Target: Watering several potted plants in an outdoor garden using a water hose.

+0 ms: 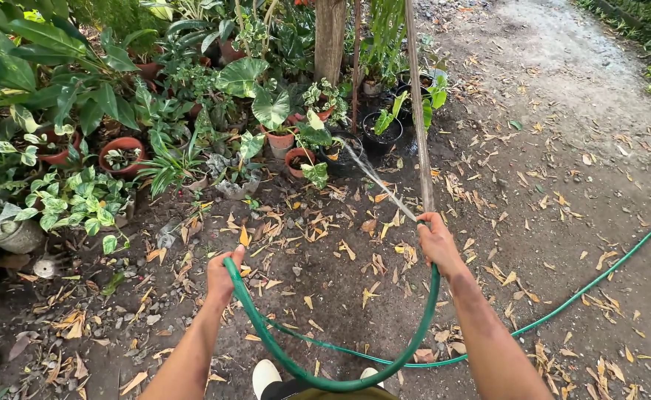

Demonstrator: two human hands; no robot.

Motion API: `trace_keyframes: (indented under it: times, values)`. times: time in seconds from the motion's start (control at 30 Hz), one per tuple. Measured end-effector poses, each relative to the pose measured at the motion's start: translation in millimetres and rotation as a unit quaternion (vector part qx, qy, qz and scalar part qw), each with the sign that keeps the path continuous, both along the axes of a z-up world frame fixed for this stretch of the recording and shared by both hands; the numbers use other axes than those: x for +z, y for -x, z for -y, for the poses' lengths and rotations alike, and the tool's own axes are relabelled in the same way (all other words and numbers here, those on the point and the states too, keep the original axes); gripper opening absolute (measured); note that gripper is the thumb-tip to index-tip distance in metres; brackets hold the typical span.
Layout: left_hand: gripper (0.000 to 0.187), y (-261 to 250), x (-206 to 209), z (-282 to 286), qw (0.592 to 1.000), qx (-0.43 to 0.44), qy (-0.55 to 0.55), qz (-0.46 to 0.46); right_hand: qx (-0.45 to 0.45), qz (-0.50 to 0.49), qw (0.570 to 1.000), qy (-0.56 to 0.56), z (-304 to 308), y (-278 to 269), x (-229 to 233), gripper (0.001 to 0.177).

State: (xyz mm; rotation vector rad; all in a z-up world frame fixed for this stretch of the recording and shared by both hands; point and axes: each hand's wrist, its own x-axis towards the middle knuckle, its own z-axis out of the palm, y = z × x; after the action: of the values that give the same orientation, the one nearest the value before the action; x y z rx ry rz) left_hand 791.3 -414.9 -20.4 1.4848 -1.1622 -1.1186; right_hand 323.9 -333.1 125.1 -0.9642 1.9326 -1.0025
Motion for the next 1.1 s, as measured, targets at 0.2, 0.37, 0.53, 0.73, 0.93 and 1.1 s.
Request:
trace_keyframes:
  times: [0.2, 0.37, 0.53, 0.73, 0.93, 1.1]
  values:
    - [0.056, -1.4, -1.7, -1.3, 1.000, 0.000, 0.006, 0.009, 0.009, 0.017, 1.000, -0.010, -0.6, 2.2, -4.2, 0.021]
    - [0.054, -2.2, -3.6, -2.4, 1.000, 0.005, -0.007, -0.002, -0.004, -0.007, 1.000, -0.007, -6.3, 3.8, -1.2, 0.021]
    - [0.053, -1.3, 1.4, -3.6, 1.000, 0.004, -0.020, -0.013, -0.028, -0.033, 0.999, 0.002, -9.7, 2.0, 9.4, 0.021]
    - [0.051, -3.2, -5.9, 5.2, 0.999, 0.007, -0.003, -0.032, -0.064, -0.067, 0.995, 0.025, -10.5, -8.4, 22.3, 0.023]
    - [0.047, -2.3, 8.4, 11.2, 0.998, 0.007, 0.006, -0.058, -0.073, -0.111, 0.986, 0.100, -8.3, -12.3, 5.4, 0.022]
    - [0.048, -0.7, 4.5, 13.0, 0.999, -0.002, 0.010, -0.053, -0.076, -0.139, 0.980, 0.124, -9.7, -15.3, -4.6, 0.023]
